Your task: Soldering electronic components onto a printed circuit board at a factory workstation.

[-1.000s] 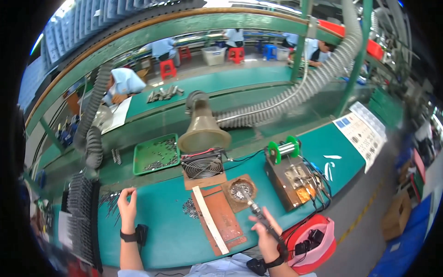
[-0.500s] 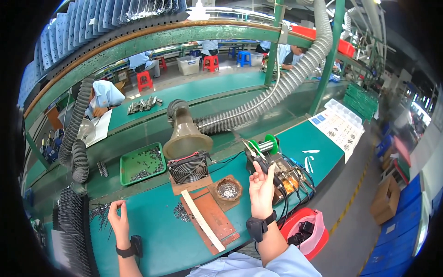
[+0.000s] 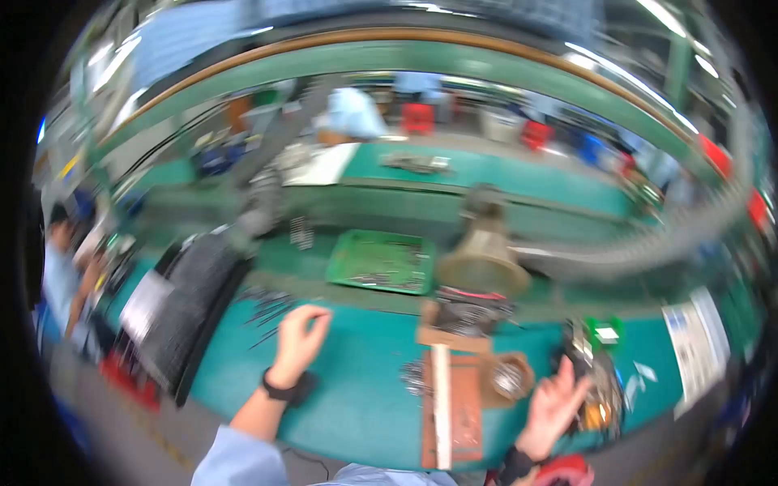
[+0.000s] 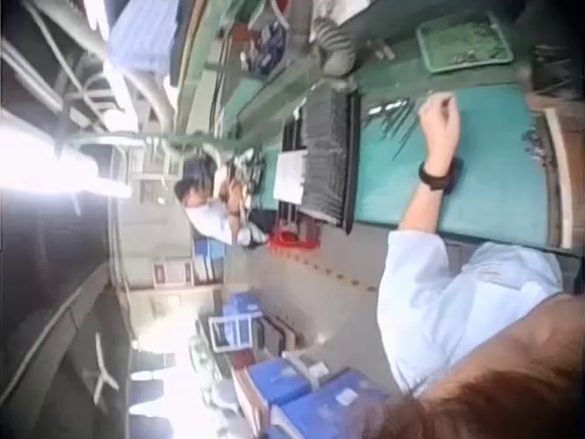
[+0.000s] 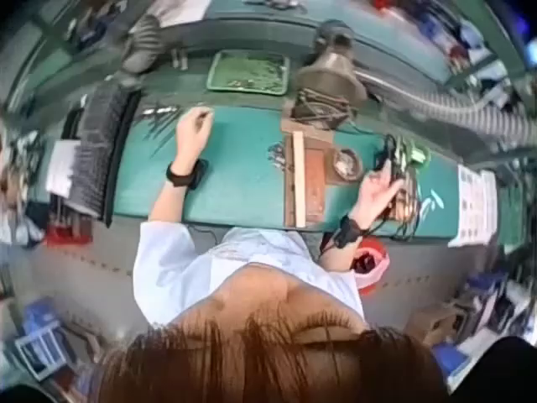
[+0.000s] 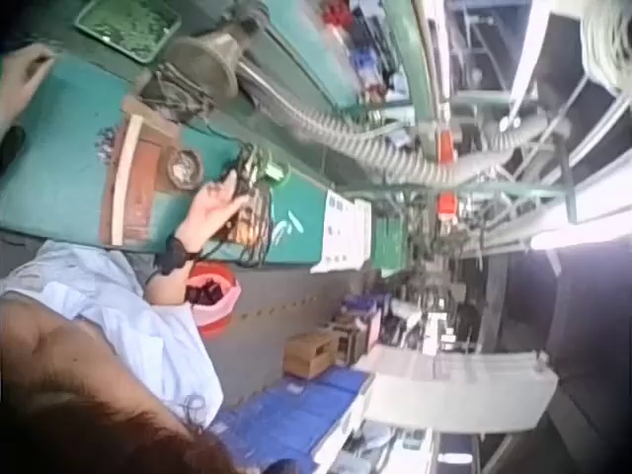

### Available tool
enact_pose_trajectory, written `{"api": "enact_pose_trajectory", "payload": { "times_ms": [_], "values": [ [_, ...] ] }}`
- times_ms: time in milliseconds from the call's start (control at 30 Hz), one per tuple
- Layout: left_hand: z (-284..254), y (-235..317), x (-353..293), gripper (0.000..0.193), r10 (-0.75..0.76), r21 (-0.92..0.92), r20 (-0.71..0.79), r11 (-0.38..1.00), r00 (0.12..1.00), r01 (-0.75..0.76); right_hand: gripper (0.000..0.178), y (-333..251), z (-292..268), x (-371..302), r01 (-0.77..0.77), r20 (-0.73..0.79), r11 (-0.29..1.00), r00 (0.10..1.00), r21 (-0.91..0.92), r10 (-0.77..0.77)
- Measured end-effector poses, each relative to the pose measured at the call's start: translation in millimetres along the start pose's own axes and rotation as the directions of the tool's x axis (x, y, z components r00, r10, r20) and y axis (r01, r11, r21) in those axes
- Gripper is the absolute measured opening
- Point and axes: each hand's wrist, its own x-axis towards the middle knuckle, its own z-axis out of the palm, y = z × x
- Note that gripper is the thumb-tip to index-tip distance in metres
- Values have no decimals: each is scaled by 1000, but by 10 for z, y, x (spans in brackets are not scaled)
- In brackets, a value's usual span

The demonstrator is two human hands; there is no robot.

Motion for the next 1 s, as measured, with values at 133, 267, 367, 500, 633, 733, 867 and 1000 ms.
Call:
{"api": "enact_pose_trajectory", "payload": {
  "times_ms": [133, 267, 367, 500, 633, 733, 867, 1000],
  "values": [
    [-135, 0, -18, 13, -2, 28, 13, 1000, 1000, 1, 49, 124, -207, -46, -120, 307, 992, 943, -40, 126],
    [-292, 124, -139, 27, -14, 90, -41, 996, 999, 17, 75, 411, 523, -668, -72, -108, 788, 994, -611, 6],
    [-313, 390, -229, 61, 199, -261, 210, 955, 957, -141, 67, 288, 518, -895, 277, 698, 674, 516, -684, 496],
    [-199, 866, -594, 76, 551, -815, 390, 580, 738, -2, 67, 359, 688, -1189, 461, 765, 615, 308, -640, 566],
    [-229, 1058, -908, 75, 715, -907, 391, 406, 579, 111, 67, 563, 1132, -1556, 674, 756, 558, 0, -483, 655],
    [-276, 1139, -994, 73, 860, -930, 348, 267, 374, 253, 70, 588, 1463, -1696, 762, 672, 566, -242, -315, 700],
    [-350, 1284, -1067, 78, 929, -933, 300, 240, 215, 268, 83, 481, 1694, -1757, 745, 197, 663, -662, 69, 723],
    [-409, 1453, -1070, 94, 970, -951, 242, 236, 8, 200, 97, 488, 1820, -1787, 539, -389, 779, -675, 321, 627]
  ]
}}
